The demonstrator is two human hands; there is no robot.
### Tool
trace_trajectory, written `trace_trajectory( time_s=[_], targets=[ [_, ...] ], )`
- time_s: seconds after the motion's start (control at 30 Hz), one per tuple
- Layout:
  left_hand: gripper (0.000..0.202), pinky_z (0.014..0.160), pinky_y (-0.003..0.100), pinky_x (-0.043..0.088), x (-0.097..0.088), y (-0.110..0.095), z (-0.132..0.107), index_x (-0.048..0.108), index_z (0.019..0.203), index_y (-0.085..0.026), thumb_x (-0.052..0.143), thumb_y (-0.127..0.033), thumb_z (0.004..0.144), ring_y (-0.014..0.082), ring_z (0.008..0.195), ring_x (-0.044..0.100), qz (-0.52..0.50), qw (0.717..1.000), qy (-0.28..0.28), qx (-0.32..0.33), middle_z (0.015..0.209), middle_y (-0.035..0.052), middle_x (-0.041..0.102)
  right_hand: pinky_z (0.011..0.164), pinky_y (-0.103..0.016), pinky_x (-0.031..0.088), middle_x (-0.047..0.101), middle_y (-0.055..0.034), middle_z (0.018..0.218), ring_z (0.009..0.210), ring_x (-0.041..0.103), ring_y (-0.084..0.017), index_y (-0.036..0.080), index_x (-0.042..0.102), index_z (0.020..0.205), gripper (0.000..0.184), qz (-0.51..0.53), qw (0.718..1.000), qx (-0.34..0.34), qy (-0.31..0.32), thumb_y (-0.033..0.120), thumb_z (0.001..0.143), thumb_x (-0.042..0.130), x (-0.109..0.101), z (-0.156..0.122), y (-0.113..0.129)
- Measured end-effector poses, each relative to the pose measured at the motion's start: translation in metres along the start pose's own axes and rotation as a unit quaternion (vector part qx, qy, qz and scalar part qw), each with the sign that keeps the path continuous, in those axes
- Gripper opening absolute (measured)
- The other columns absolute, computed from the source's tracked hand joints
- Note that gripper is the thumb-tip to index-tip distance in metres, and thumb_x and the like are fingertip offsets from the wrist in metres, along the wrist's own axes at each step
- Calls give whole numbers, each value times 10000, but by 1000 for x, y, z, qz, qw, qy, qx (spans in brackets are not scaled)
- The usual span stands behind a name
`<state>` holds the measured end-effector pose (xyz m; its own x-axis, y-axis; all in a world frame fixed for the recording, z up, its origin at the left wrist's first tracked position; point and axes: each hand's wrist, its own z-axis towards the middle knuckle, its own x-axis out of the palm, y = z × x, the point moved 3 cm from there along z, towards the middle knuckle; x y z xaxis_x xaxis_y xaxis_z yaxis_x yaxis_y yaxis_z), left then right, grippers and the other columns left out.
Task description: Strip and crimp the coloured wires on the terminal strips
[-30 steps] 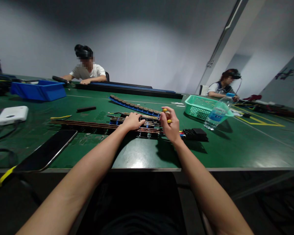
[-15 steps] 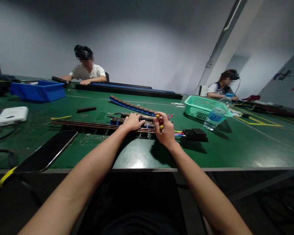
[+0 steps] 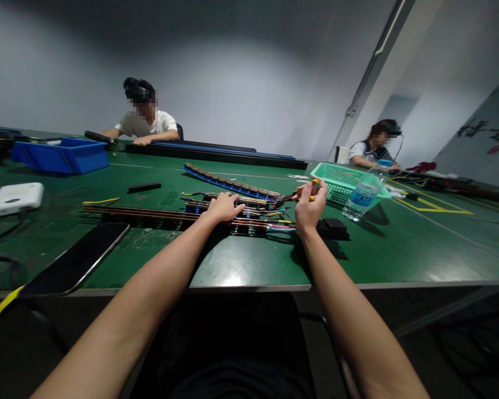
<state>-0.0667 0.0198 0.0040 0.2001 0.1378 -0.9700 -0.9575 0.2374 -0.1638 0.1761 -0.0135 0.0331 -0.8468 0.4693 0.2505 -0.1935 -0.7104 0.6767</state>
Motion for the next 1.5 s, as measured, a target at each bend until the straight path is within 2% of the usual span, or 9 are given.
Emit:
trace_trajectory(
  time_s=[0.37, 0.47, 0.57, 0.67, 0.77, 0.93, 1.1, 1.27, 1.5],
  targets=[
    [560, 1063, 465, 433, -1, 1, 2, 588, 1379, -281, 406, -604, 959, 317, 1350, 459, -1, 1000, -2, 0, 1442, 108, 544, 640, -293, 500, 619, 25, 732, 593, 616, -150, 252, 479, 1227, 430, -50, 980, 27, 191, 570, 938, 510, 13, -6, -25],
    [566, 1066, 463, 432, -1, 0, 1, 589, 1385, -273, 403, -598, 962, 316, 1336, 476, -1, 1000, -10, 3, 1433, 110, 557, 597, -262, 442, 565, 57, 617, 534, 540, -134, 252, 549, 1187, 351, -102, 948, 2, 301, 495, 933, 550, 18, -14, -23],
    [541, 1063, 469, 431, -2, -2, -2, 594, 1383, -273, 402, -568, 972, 316, 1325, 488, 1, 1000, -19, 4, 1431, 108, 564, 586, -256, 388, 585, 31, 618, 530, 492, -127, 241, 678, 1070, 232, -191, 889, -64, 411, 383, 902, 604, 24, -25, -19],
    [535, 1056, 482, 435, -2, -4, -4, 600, 1378, -262, 404, -553, 974, 325, 1327, 485, 1, 1000, -22, 2, 1430, 114, 568, 589, -264, 364, 614, 14, 649, 546, 500, -139, 250, 723, 1024, 196, -231, 859, -88, 449, 334, 883, 618, 27, -32, -17],
    [541, 1054, 497, 437, -2, -4, -4, 592, 1386, -242, 405, -539, 974, 332, 1330, 482, -1, 1000, -20, 4, 1434, 125, 564, 568, -260, 354, 516, 46, 584, 511, 456, -134, 239, 670, 1079, 236, -205, 897, -59, 387, 384, 924, 564, 25, -28, -16],
    [504, 1059, 484, 432, -1, -3, -2, 602, 1361, -256, 401, -510, 976, 315, 1332, 476, 0, 1000, -14, 3, 1440, 109, 562, 546, -276, 433, 595, -5, 836, 525, 521, -120, 240, 493, 1198, 372, -105, 981, 1, 164, 528, 963, 477, 10, -13, -14],
    [503, 1068, 490, 420, -1, -3, -2, 596, 1364, -255, 390, -495, 973, 317, 1328, 470, -1, 1000, -10, 3, 1453, 106, 553, 520, -286, 468, 609, -48, 1003, 511, 533, -99, 272, 431, 1304, 442, -39, 993, -8, 109, 540, 959, 498, 1, -23, 21],
    [502, 1050, 493, 436, -1, -3, -1, 600, 1353, -234, 385, -479, 972, 322, 1318, 477, 0, 1000, -9, 6, 1451, 117, 551, 506, -270, 466, 595, -11, 964, 513, 522, -91, 327, 478, 1301, 343, 12, 999, -5, 52, 407, 970, 514, -22, -74, 59],
    [490, 1069, 476, 418, -1, -2, -1, 581, 1372, -253, 398, -474, 974, 314, 1332, 463, -2, 1000, -7, 1, 1458, 105, 543, 480, -272, 456, 593, 8, 845, 500, 549, -117, 313, 531, 1238, 302, 54, 998, -28, -20, 333, 937, 539, -63, -124, 68]
  ],
)
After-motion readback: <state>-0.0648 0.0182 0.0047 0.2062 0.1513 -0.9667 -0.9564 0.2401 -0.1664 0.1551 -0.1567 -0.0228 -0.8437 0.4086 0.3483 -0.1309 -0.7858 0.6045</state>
